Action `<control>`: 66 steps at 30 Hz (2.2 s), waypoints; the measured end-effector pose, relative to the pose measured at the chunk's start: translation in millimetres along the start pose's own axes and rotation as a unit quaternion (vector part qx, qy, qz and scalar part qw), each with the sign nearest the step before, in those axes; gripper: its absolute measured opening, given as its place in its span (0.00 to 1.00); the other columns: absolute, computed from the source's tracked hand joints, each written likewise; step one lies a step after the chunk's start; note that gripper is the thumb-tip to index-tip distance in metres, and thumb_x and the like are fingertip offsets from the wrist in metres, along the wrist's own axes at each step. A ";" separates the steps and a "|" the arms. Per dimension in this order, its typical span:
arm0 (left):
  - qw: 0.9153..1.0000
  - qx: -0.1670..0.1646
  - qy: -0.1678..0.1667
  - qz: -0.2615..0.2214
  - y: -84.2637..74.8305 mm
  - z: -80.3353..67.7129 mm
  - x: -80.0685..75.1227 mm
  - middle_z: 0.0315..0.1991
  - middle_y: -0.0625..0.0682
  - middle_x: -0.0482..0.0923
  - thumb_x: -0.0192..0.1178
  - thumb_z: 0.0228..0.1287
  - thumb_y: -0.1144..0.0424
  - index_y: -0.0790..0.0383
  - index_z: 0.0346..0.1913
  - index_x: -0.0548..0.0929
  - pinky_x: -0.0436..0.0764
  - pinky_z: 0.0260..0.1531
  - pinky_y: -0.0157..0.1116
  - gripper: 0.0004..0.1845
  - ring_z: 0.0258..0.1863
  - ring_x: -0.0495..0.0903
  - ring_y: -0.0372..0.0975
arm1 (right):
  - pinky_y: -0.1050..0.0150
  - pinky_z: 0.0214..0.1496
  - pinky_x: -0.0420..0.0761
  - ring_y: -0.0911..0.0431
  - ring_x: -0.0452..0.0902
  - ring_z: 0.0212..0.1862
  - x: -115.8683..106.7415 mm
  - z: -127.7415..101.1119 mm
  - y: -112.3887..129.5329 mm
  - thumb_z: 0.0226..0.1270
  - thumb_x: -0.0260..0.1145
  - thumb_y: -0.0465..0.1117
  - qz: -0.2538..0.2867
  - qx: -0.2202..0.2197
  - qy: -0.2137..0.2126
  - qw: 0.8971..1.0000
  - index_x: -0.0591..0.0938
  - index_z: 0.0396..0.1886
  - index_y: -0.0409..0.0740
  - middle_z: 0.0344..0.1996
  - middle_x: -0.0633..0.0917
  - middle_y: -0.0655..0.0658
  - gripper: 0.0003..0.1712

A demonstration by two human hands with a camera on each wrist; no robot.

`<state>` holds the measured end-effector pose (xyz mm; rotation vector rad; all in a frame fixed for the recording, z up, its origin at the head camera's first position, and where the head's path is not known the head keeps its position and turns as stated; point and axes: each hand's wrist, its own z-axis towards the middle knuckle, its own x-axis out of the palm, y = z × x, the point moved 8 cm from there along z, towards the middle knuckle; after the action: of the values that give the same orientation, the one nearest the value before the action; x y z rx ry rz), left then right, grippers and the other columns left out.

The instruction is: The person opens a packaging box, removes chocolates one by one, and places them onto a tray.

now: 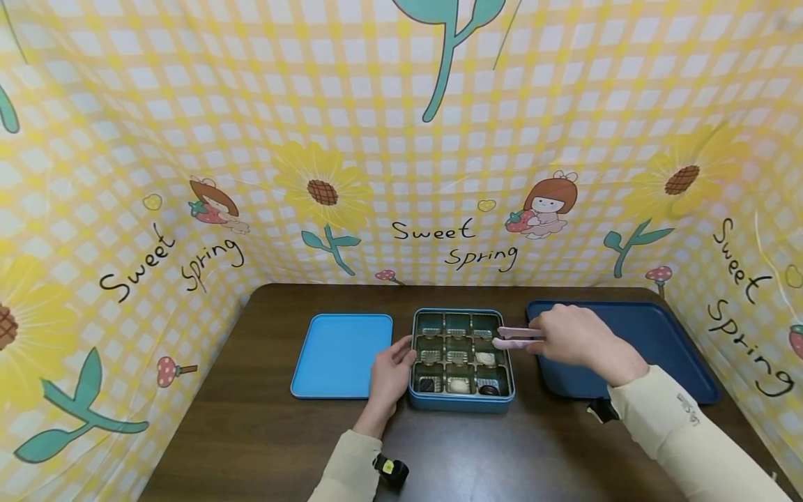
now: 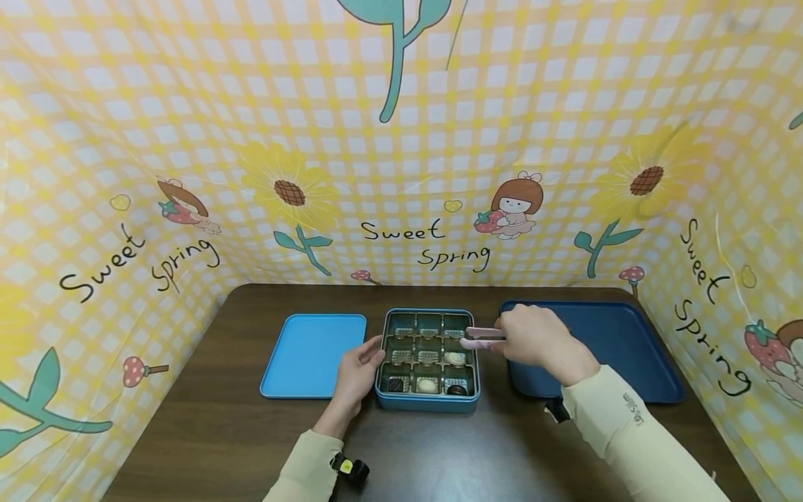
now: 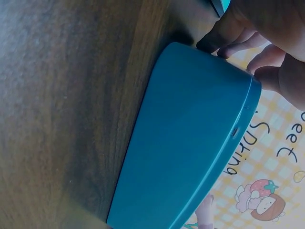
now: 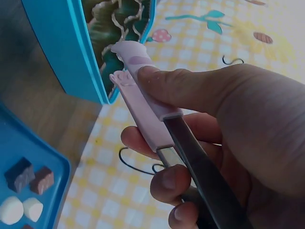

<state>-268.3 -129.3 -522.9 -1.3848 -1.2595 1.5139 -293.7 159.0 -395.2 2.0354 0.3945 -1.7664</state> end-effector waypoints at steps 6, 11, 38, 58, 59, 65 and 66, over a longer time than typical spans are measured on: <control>1.000 -0.002 0.002 -0.003 -0.3 1.1 -0.1 0.59 0.62 0.81 0.60 0.74 0.63 0.55 0.66 0.81 0.78 0.56 0.55 0.19 0.60 0.80 0.52 | 0.63 0.22 0.70 0.59 0.70 0.20 8.2 7.8 8.3 0.64 0.74 0.52 -0.010 -0.005 0.011 1.000 0.90 0.36 0.51 0.19 0.78 0.56 0.10; 1.000 -0.007 0.002 -0.005 -0.3 1.6 -0.3 0.59 0.61 0.81 0.60 0.74 0.63 0.54 0.66 0.81 0.78 0.56 0.55 0.20 0.60 0.80 0.51 | 0.60 0.23 0.73 0.58 0.71 0.22 14.7 14.6 13.2 0.63 0.74 0.52 -0.030 -0.009 0.019 0.999 0.90 0.37 0.50 0.21 0.80 0.55 0.12; 1.000 -0.001 0.004 -0.009 0.6 -1.2 2.1 0.59 0.62 0.81 0.59 0.75 0.63 0.57 0.66 0.80 0.79 0.56 0.54 0.20 0.60 0.80 0.52 | 0.59 0.21 0.74 0.59 0.69 0.18 26.7 31.1 50.2 0.62 0.75 0.49 -0.152 -0.051 0.011 0.987 0.82 0.22 0.49 0.17 0.76 0.52 0.15; 1.000 0.000 0.009 -0.015 1.2 -1.8 4.5 0.59 0.63 0.81 0.59 0.75 0.64 0.58 0.66 0.80 0.78 0.56 0.55 0.19 0.60 0.79 0.53 | 0.60 0.19 0.75 0.59 0.68 0.16 35.9 37.3 56.3 0.62 0.74 0.43 -0.179 -0.047 0.016 0.983 0.80 0.16 0.51 0.14 0.74 0.51 0.16; 1.000 0.001 0.009 -0.016 1.2 -1.4 4.5 0.59 0.63 0.81 0.59 0.75 0.64 0.58 0.66 0.80 0.78 0.56 0.55 0.19 0.60 0.79 0.53 | 0.60 0.19 0.75 0.59 0.68 0.16 36.2 38.2 56.2 0.62 0.74 0.43 -0.178 -0.046 0.016 0.983 0.80 0.16 0.51 0.14 0.74 0.52 0.16; 1.000 -0.001 0.006 -0.014 1.0 1.1 3.4 0.59 0.63 0.81 0.59 0.75 0.64 0.57 0.66 0.80 0.78 0.56 0.55 0.20 0.60 0.79 0.53 | 0.59 0.20 0.75 0.58 0.69 0.17 35.3 42.2 57.9 0.62 0.73 0.41 -0.163 -0.050 0.016 0.985 0.80 0.16 0.50 0.15 0.76 0.51 0.16; 1.000 -0.004 0.005 -0.014 1.4 1.3 3.1 0.59 0.62 0.81 0.59 0.75 0.64 0.57 0.66 0.80 0.78 0.56 0.55 0.20 0.60 0.80 0.52 | 0.59 0.20 0.75 0.58 0.70 0.18 35.3 42.8 58.1 0.61 0.73 0.41 -0.160 -0.050 0.018 0.986 0.80 0.17 0.50 0.16 0.76 0.51 0.15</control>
<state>-270.0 -127.0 -525.2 -1.3726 -1.2742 1.4826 -298.1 85.6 -427.5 2.0222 0.8454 -1.8475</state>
